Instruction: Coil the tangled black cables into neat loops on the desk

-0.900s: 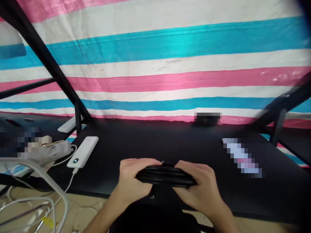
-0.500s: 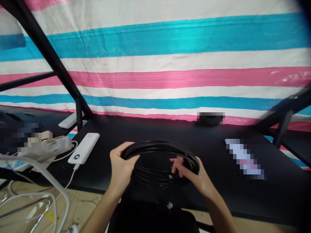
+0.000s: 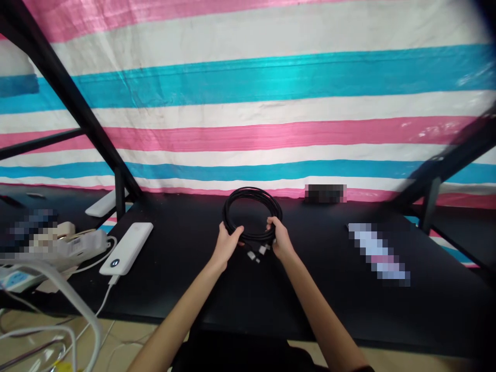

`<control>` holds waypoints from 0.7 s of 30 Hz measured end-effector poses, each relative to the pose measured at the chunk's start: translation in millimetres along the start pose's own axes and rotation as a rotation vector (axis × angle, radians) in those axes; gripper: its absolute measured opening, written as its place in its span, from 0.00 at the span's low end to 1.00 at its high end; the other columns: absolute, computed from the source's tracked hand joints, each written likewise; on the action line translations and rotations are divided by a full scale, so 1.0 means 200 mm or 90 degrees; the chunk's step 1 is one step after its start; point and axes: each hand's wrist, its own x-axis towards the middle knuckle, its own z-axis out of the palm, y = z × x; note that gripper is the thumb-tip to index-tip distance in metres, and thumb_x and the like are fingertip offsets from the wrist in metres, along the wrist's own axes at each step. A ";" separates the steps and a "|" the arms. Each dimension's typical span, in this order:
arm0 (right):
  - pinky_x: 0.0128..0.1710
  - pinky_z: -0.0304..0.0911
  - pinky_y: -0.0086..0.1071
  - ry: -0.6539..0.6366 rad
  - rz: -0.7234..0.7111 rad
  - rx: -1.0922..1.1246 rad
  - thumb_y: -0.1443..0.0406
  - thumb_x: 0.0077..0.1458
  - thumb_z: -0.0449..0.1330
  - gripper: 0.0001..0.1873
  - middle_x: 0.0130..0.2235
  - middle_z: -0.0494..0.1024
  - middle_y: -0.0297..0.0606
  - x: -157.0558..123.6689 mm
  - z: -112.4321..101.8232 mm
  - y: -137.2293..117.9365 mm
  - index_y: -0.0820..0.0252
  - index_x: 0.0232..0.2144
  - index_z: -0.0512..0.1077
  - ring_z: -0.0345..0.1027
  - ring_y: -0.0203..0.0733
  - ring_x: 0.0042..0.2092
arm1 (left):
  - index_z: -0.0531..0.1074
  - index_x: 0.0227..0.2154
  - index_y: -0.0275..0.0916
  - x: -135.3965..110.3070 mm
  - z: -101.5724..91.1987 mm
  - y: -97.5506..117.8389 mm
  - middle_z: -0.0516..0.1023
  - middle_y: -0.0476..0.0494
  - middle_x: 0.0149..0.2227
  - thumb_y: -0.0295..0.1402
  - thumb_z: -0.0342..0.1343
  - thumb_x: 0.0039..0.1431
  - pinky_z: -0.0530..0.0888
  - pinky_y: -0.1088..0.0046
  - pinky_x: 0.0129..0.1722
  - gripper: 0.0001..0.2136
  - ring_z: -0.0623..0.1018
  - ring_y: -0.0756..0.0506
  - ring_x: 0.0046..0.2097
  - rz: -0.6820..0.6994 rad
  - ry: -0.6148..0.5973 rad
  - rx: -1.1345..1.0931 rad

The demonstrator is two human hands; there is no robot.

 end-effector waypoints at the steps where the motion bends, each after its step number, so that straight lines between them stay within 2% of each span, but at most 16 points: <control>1: 0.20 0.60 0.29 0.013 -0.002 -0.018 0.56 0.44 0.54 0.12 0.15 0.65 0.30 0.03 0.00 0.02 0.54 0.17 0.61 0.61 0.36 0.19 | 0.64 0.42 0.34 0.01 0.01 -0.03 0.73 0.48 0.27 0.32 0.62 0.50 0.70 0.77 0.21 0.18 0.74 0.51 0.23 -0.024 -0.012 0.020; 5: 0.24 0.64 0.30 0.027 -0.020 -0.107 0.56 0.44 0.58 0.11 0.22 0.75 0.37 0.12 -0.02 0.06 0.58 0.22 0.69 0.70 0.43 0.27 | 0.63 0.45 0.30 0.05 0.00 -0.09 0.70 0.51 0.21 0.37 0.58 0.56 0.66 0.75 0.15 0.19 0.69 0.51 0.16 -0.093 -0.040 0.073; 7: 0.29 0.65 0.32 0.037 -0.039 -0.159 0.57 0.43 0.59 0.11 0.25 0.77 0.38 0.15 -0.03 0.08 0.59 0.25 0.71 0.72 0.46 0.32 | 0.64 0.45 0.31 0.08 -0.01 -0.10 0.72 0.49 0.24 0.37 0.56 0.59 0.69 0.75 0.18 0.17 0.70 0.52 0.18 -0.105 -0.050 0.077; 9: 0.34 0.66 0.34 0.046 -0.060 -0.206 0.58 0.43 0.60 0.12 0.28 0.79 0.39 0.18 -0.04 0.10 0.59 0.28 0.73 0.73 0.48 0.36 | 0.67 0.45 0.33 0.11 -0.01 -0.10 0.74 0.46 0.32 0.36 0.54 0.61 0.73 0.73 0.25 0.14 0.74 0.51 0.26 -0.103 -0.059 0.071; 12: 0.40 0.66 0.37 0.042 -0.092 -0.256 0.57 0.43 0.60 0.16 0.34 0.80 0.43 0.19 -0.06 0.11 0.60 0.34 0.74 0.73 0.51 0.41 | 0.69 0.46 0.35 0.14 0.00 -0.10 0.74 0.43 0.42 0.35 0.53 0.62 0.76 0.67 0.35 0.12 0.76 0.48 0.37 -0.072 -0.063 0.061; 14: 0.46 0.64 0.39 0.042 -0.118 -0.276 0.57 0.44 0.60 0.22 0.42 0.79 0.45 0.20 -0.08 0.11 0.61 0.41 0.74 0.71 0.52 0.47 | 0.69 0.47 0.35 0.16 0.00 -0.10 0.74 0.42 0.44 0.35 0.54 0.61 0.76 0.65 0.37 0.13 0.76 0.46 0.40 -0.041 -0.063 0.064; 18: 0.59 0.52 0.44 0.058 -0.162 -0.301 0.58 0.42 0.63 0.34 0.56 0.70 0.50 0.22 -0.12 0.12 0.64 0.52 0.69 0.58 0.56 0.60 | 0.72 0.42 0.32 0.19 -0.02 -0.12 0.75 0.41 0.41 0.30 0.54 0.61 0.76 0.68 0.39 0.09 0.76 0.47 0.39 0.027 -0.067 0.104; 21: 0.58 0.55 0.43 0.063 -0.169 -0.300 0.58 0.44 0.62 0.32 0.57 0.69 0.49 0.24 -0.17 0.13 0.62 0.53 0.69 0.61 0.54 0.58 | 0.73 0.43 0.31 0.20 -0.08 -0.13 0.73 0.38 0.43 0.26 0.52 0.59 0.77 0.71 0.37 0.11 0.76 0.48 0.38 0.090 -0.039 0.168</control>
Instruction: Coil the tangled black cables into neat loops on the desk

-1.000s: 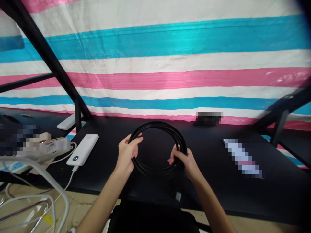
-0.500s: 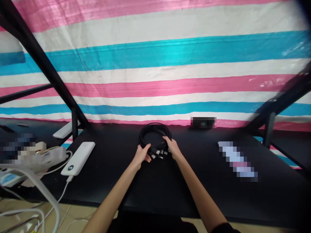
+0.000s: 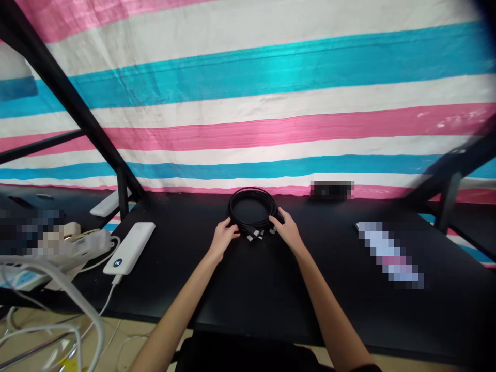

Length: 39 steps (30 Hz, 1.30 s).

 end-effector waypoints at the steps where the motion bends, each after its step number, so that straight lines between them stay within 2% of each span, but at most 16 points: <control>1: 0.56 0.57 0.43 0.004 0.004 0.002 0.58 0.46 0.61 0.30 0.55 0.71 0.49 0.01 -0.01 0.01 0.61 0.52 0.69 0.64 0.53 0.57 | 0.72 0.46 0.32 0.00 -0.03 -0.01 0.72 0.37 0.45 0.27 0.52 0.58 0.77 0.71 0.36 0.13 0.76 0.48 0.38 0.024 0.014 0.031; 4: 0.53 0.61 0.42 0.025 0.030 0.003 0.60 0.48 0.60 0.27 0.50 0.75 0.49 0.04 -0.05 0.05 0.62 0.51 0.70 0.69 0.51 0.52 | 0.71 0.50 0.37 0.01 -0.09 0.00 0.68 0.37 0.51 0.29 0.51 0.58 0.77 0.70 0.34 0.17 0.75 0.47 0.38 0.115 0.031 0.146; 6: 0.52 0.63 0.42 0.033 0.046 0.004 0.61 0.48 0.59 0.25 0.47 0.77 0.49 0.05 -0.08 0.06 0.63 0.49 0.71 0.71 0.50 0.49 | 0.74 0.47 0.40 0.02 -0.10 0.02 0.70 0.39 0.49 0.29 0.51 0.58 0.75 0.67 0.41 0.15 0.74 0.45 0.42 0.187 0.007 0.233; 9: 0.47 0.67 0.41 0.038 0.060 0.008 0.62 0.48 0.58 0.23 0.44 0.78 0.49 0.07 -0.10 0.06 0.64 0.47 0.72 0.73 0.50 0.47 | 0.77 0.43 0.43 0.06 -0.07 0.06 0.74 0.43 0.46 0.29 0.53 0.58 0.67 0.63 0.52 0.12 0.71 0.43 0.50 0.277 -0.068 0.361; 12: 0.44 0.69 0.40 0.039 0.058 0.009 0.62 0.48 0.57 0.21 0.43 0.79 0.48 0.07 -0.11 0.06 0.65 0.45 0.74 0.74 0.49 0.46 | 0.76 0.44 0.42 0.10 -0.01 0.10 0.74 0.42 0.48 0.27 0.53 0.58 0.61 0.59 0.56 0.12 0.69 0.41 0.53 0.320 -0.107 0.473; 16: 0.47 0.67 0.40 0.042 0.039 0.003 0.62 0.48 0.57 0.17 0.40 0.81 0.44 0.05 -0.11 0.04 0.63 0.39 0.77 0.75 0.48 0.44 | 0.75 0.45 0.39 0.16 0.09 0.16 0.73 0.37 0.46 0.33 0.49 0.63 0.61 0.56 0.55 0.13 0.68 0.38 0.54 0.330 -0.115 0.585; 21: 0.44 0.68 0.38 0.041 0.027 0.014 0.63 0.48 0.57 0.15 0.37 0.82 0.43 0.05 -0.10 0.04 0.61 0.36 0.78 0.76 0.48 0.41 | 0.77 0.40 0.37 0.19 0.26 0.21 0.76 0.38 0.42 0.48 0.54 0.57 0.68 0.61 0.49 0.19 0.74 0.38 0.47 0.303 -0.225 0.692; 23: 0.38 0.70 0.37 0.031 0.033 0.022 0.63 0.49 0.57 0.15 0.36 0.82 0.44 0.06 -0.09 0.04 0.62 0.37 0.78 0.77 0.47 0.37 | 0.74 0.42 0.35 0.19 0.32 0.20 0.75 0.38 0.44 0.47 0.56 0.56 0.71 0.59 0.47 0.20 0.75 0.39 0.46 0.278 -0.270 0.736; 25: 0.31 0.71 0.35 0.022 0.038 0.030 0.62 0.49 0.56 0.16 0.35 0.81 0.45 0.06 -0.09 0.04 0.64 0.38 0.77 0.77 0.46 0.34 | 0.70 0.46 0.36 0.18 0.37 0.19 0.74 0.39 0.47 0.42 0.55 0.59 0.73 0.58 0.45 0.17 0.75 0.41 0.46 0.254 -0.299 0.774; 28: 0.25 0.69 0.32 0.015 0.037 0.037 0.62 0.50 0.56 0.18 0.35 0.81 0.46 0.06 -0.09 0.04 0.65 0.40 0.76 0.76 0.46 0.33 | 0.67 0.50 0.37 0.16 0.40 0.17 0.71 0.39 0.50 0.36 0.54 0.62 0.74 0.58 0.44 0.16 0.75 0.42 0.46 0.230 -0.306 0.819; 30: 0.24 0.69 0.31 0.014 0.036 0.038 0.62 0.49 0.56 0.18 0.35 0.81 0.46 0.05 -0.09 0.04 0.65 0.40 0.76 0.76 0.45 0.33 | 0.67 0.50 0.37 0.13 0.38 0.15 0.71 0.39 0.50 0.37 0.54 0.61 0.74 0.58 0.44 0.16 0.75 0.42 0.47 0.226 -0.290 0.842; 33: 0.24 0.69 0.30 0.015 0.035 0.038 0.62 0.49 0.56 0.18 0.36 0.80 0.47 0.05 -0.09 0.05 0.65 0.41 0.76 0.76 0.45 0.34 | 0.67 0.50 0.37 0.06 0.30 0.12 0.71 0.39 0.50 0.36 0.54 0.61 0.74 0.58 0.44 0.16 0.74 0.42 0.47 0.245 -0.243 0.868; 36: 0.23 0.68 0.29 0.015 0.031 0.034 0.62 0.49 0.55 0.19 0.36 0.80 0.47 0.06 -0.09 0.07 0.65 0.42 0.75 0.76 0.45 0.34 | 0.67 0.50 0.37 0.00 0.14 0.07 0.71 0.39 0.51 0.36 0.54 0.61 0.74 0.58 0.45 0.16 0.74 0.42 0.47 0.258 -0.193 0.892; 39: 0.25 0.69 0.30 0.007 0.023 0.018 0.61 0.48 0.55 0.20 0.37 0.80 0.47 0.06 -0.09 0.08 0.65 0.43 0.74 0.76 0.46 0.35 | 0.67 0.50 0.37 0.01 -0.06 0.05 0.71 0.39 0.50 0.36 0.53 0.62 0.74 0.58 0.45 0.16 0.74 0.42 0.47 0.227 -0.132 0.918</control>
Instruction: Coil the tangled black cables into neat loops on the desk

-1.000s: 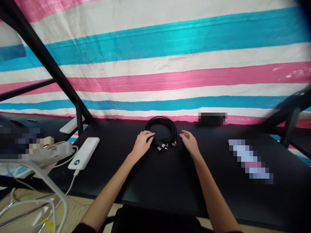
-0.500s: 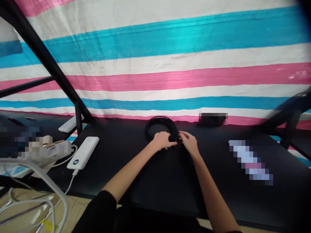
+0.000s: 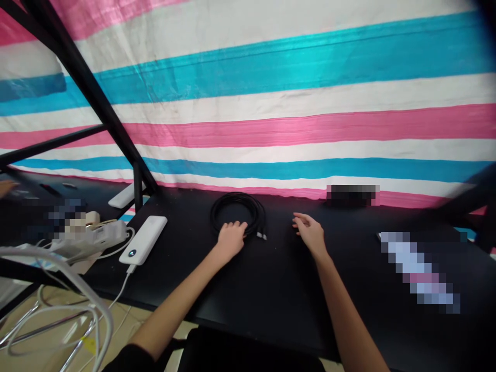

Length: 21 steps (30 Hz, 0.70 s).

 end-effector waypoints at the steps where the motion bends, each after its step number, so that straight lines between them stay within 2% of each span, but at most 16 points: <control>1: 0.27 0.69 0.31 -0.004 -0.004 -0.008 0.61 0.48 0.55 0.20 0.36 0.80 0.46 0.00 0.00 0.00 0.64 0.43 0.74 0.76 0.45 0.35 | 0.68 0.50 0.37 -0.01 -0.01 -0.07 0.71 0.39 0.50 0.36 0.54 0.62 0.74 0.58 0.45 0.16 0.74 0.42 0.47 -0.026 0.005 0.007; 6: 0.38 0.69 0.39 -0.020 -0.029 -0.057 0.61 0.48 0.56 0.18 0.35 0.80 0.42 0.00 0.01 0.02 0.61 0.40 0.75 0.76 0.46 0.35 | 0.68 0.50 0.37 -0.07 -0.05 -0.42 0.71 0.39 0.50 0.36 0.54 0.61 0.74 0.57 0.45 0.15 0.74 0.42 0.47 -0.150 0.036 0.017; 9: 0.43 0.68 0.42 -0.023 -0.045 -0.086 0.61 0.48 0.56 0.17 0.35 0.80 0.42 0.00 0.01 0.02 0.59 0.39 0.76 0.76 0.46 0.36 | 0.69 0.49 0.37 -0.10 -0.08 -0.54 0.72 0.39 0.50 0.37 0.54 0.61 0.71 0.55 0.48 0.15 0.73 0.41 0.49 -0.197 0.063 -0.011; 13: 0.45 0.67 0.41 -0.032 -0.059 -0.118 0.61 0.49 0.55 0.16 0.36 0.81 0.42 -0.01 0.01 0.03 0.58 0.39 0.76 0.76 0.47 0.39 | 0.70 0.49 0.43 -0.08 -0.11 -0.59 0.76 0.44 0.44 0.37 0.53 0.61 0.69 0.59 0.51 0.14 0.74 0.43 0.49 -0.210 0.072 -0.087; 18: 0.46 0.67 0.40 -0.040 -0.076 -0.145 0.61 0.50 0.55 0.15 0.36 0.81 0.42 -0.01 0.01 0.04 0.58 0.38 0.76 0.76 0.47 0.40 | 0.69 0.47 0.36 0.01 -0.10 -0.58 0.73 0.40 0.48 0.39 0.53 0.62 0.73 0.58 0.45 0.15 0.75 0.43 0.46 -0.230 0.054 -0.151; 21: 0.44 0.68 0.38 -0.047 -0.085 -0.154 0.62 0.51 0.55 0.15 0.35 0.81 0.41 -0.01 0.01 0.04 0.58 0.38 0.76 0.76 0.46 0.40 | 0.68 0.49 0.38 0.04 -0.10 -0.59 0.72 0.40 0.50 0.37 0.53 0.61 0.74 0.59 0.44 0.15 0.75 0.43 0.46 -0.243 0.055 -0.174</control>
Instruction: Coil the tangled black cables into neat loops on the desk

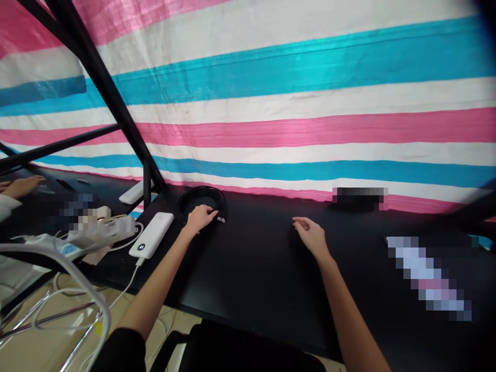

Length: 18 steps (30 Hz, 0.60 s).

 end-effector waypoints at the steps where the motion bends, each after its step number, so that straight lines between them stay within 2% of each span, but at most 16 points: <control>1: 0.44 0.68 0.38 -0.002 -0.003 -0.003 0.62 0.51 0.55 0.15 0.36 0.81 0.41 0.00 0.00 0.00 0.58 0.38 0.76 0.76 0.46 0.40 | 0.68 0.49 0.38 0.00 0.00 0.00 0.72 0.40 0.50 0.37 0.54 0.62 0.74 0.59 0.44 0.15 0.75 0.43 0.46 -0.004 0.009 -0.007; 6: 0.44 0.67 0.38 -0.008 -0.013 -0.028 0.63 0.51 0.56 0.12 0.36 0.82 0.39 -0.01 -0.01 -0.02 0.55 0.37 0.76 0.76 0.46 0.41 | 0.68 0.49 0.37 -0.01 -0.04 0.00 0.72 0.39 0.49 0.37 0.54 0.61 0.74 0.59 0.44 0.15 0.75 0.43 0.46 -0.019 0.081 -0.058; 11: 0.44 0.67 0.37 -0.026 -0.023 -0.056 0.64 0.51 0.56 0.12 0.35 0.82 0.37 -0.03 -0.01 -0.03 0.54 0.36 0.77 0.76 0.44 0.41 | 0.72 0.39 0.41 -0.03 -0.09 -0.01 0.79 0.49 0.33 0.36 0.48 0.64 0.73 0.70 0.35 0.10 0.77 0.49 0.32 -0.027 0.156 -0.123; 14: 0.43 0.67 0.36 -0.035 -0.024 -0.072 0.64 0.51 0.56 0.12 0.36 0.81 0.36 -0.03 -0.02 -0.03 0.54 0.37 0.77 0.75 0.44 0.40 | 0.72 0.37 0.43 -0.04 -0.11 -0.01 0.80 0.51 0.31 0.34 0.45 0.65 0.69 0.74 0.33 0.11 0.77 0.49 0.29 -0.043 0.251 -0.149; 18: 0.42 0.66 0.36 -0.048 -0.028 -0.100 0.65 0.51 0.56 0.11 0.36 0.81 0.35 -0.04 -0.02 -0.05 0.53 0.36 0.77 0.75 0.43 0.39 | 0.72 0.41 0.40 -0.08 -0.15 0.00 0.80 0.46 0.32 0.34 0.42 0.65 0.68 0.73 0.37 0.13 0.78 0.46 0.34 -0.077 0.409 -0.159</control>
